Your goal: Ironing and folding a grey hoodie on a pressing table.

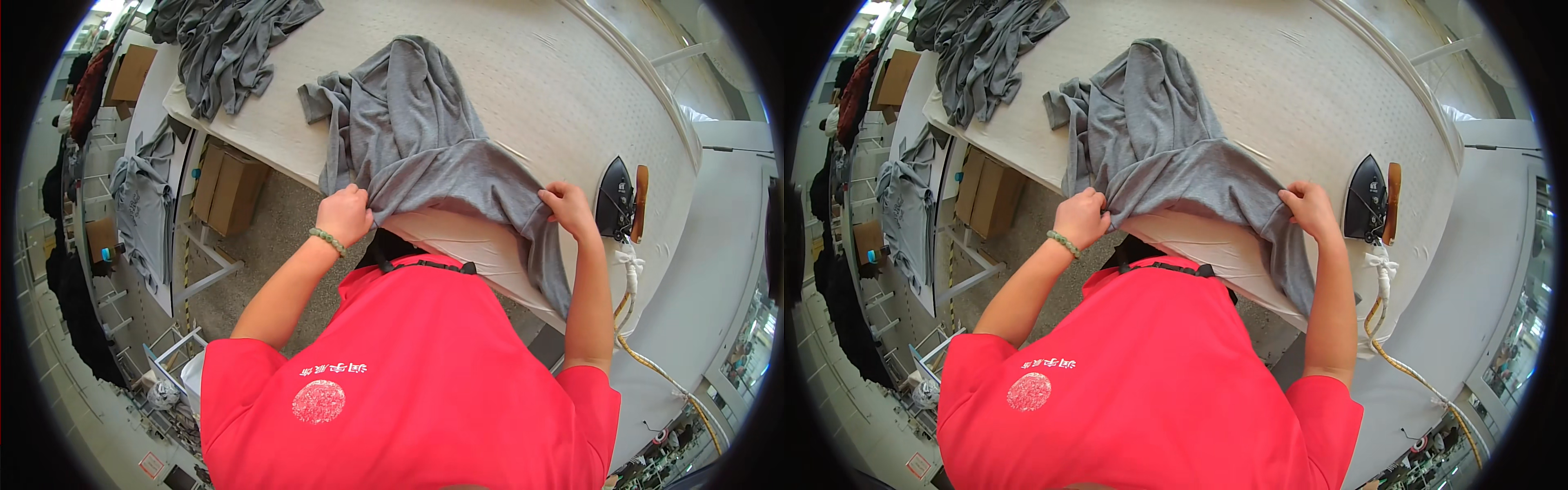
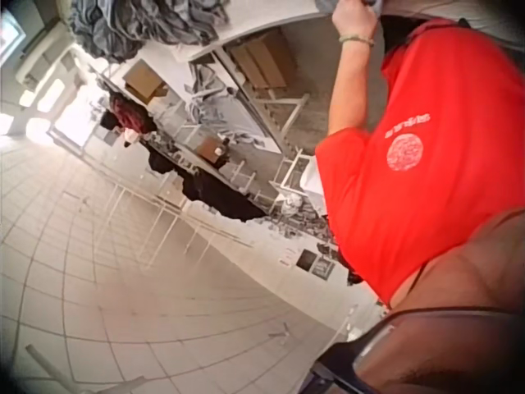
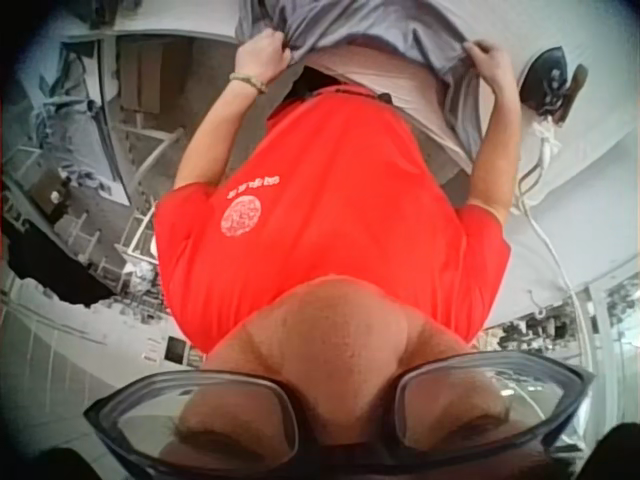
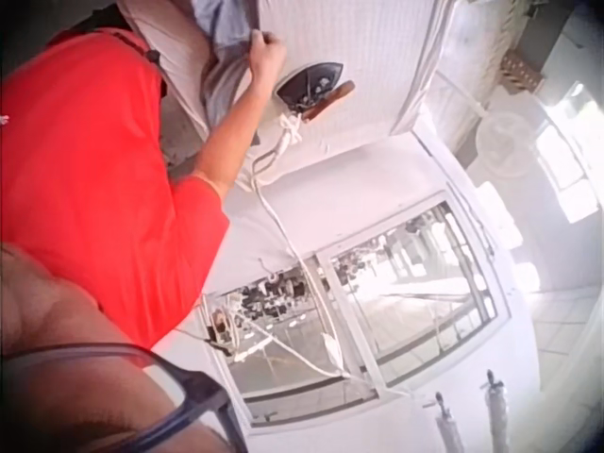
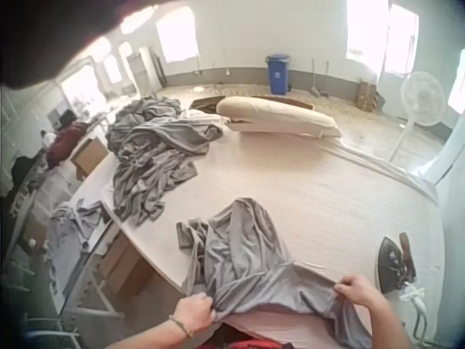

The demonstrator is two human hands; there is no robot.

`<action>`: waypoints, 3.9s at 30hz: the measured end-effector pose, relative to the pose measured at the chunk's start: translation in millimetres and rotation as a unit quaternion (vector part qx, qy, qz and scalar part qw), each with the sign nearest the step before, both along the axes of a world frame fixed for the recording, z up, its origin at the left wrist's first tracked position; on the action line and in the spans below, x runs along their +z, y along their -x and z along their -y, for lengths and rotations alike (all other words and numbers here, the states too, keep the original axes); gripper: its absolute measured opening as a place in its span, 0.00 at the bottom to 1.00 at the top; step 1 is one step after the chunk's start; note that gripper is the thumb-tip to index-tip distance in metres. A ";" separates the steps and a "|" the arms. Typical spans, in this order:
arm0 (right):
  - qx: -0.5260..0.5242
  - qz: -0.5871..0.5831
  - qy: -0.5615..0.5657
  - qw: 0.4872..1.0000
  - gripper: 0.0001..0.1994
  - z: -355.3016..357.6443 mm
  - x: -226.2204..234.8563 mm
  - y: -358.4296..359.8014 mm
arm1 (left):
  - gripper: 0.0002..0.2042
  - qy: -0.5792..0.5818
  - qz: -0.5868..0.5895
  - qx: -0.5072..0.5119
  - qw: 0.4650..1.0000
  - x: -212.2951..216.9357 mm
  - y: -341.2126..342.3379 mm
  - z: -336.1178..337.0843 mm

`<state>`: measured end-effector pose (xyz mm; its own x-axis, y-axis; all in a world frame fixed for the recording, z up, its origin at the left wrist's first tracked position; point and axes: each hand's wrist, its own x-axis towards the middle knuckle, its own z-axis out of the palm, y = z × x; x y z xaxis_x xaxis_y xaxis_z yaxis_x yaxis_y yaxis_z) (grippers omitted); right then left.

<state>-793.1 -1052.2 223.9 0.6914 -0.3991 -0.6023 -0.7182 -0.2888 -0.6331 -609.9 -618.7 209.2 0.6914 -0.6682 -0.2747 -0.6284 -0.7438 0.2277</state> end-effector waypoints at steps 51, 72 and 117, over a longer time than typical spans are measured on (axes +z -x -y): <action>0.071 0.412 0.303 0.856 0.06 -70.6 79.2 -234.0 | 0.08 0.391 -0.198 0.155 0.885 193.2 -259.3 -87.8; -0.225 0.449 0.589 0.633 0.13 -145.1 405.3 88.1 | 0.11 0.394 0.475 -0.142 0.774 349.4 -277.6 90.0; -0.232 0.360 0.060 0.902 0.06 -293.4 123.2 -218.9 | 0.12 0.307 -0.086 -0.314 0.894 56.3 -503.4 392.4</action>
<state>-574.2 -758.9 347.1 0.6283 -0.7780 0.0020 -0.1952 -0.1601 -0.9676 -106.5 -1011.2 265.5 0.1097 -0.9714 0.2108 -0.7943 0.0418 0.6061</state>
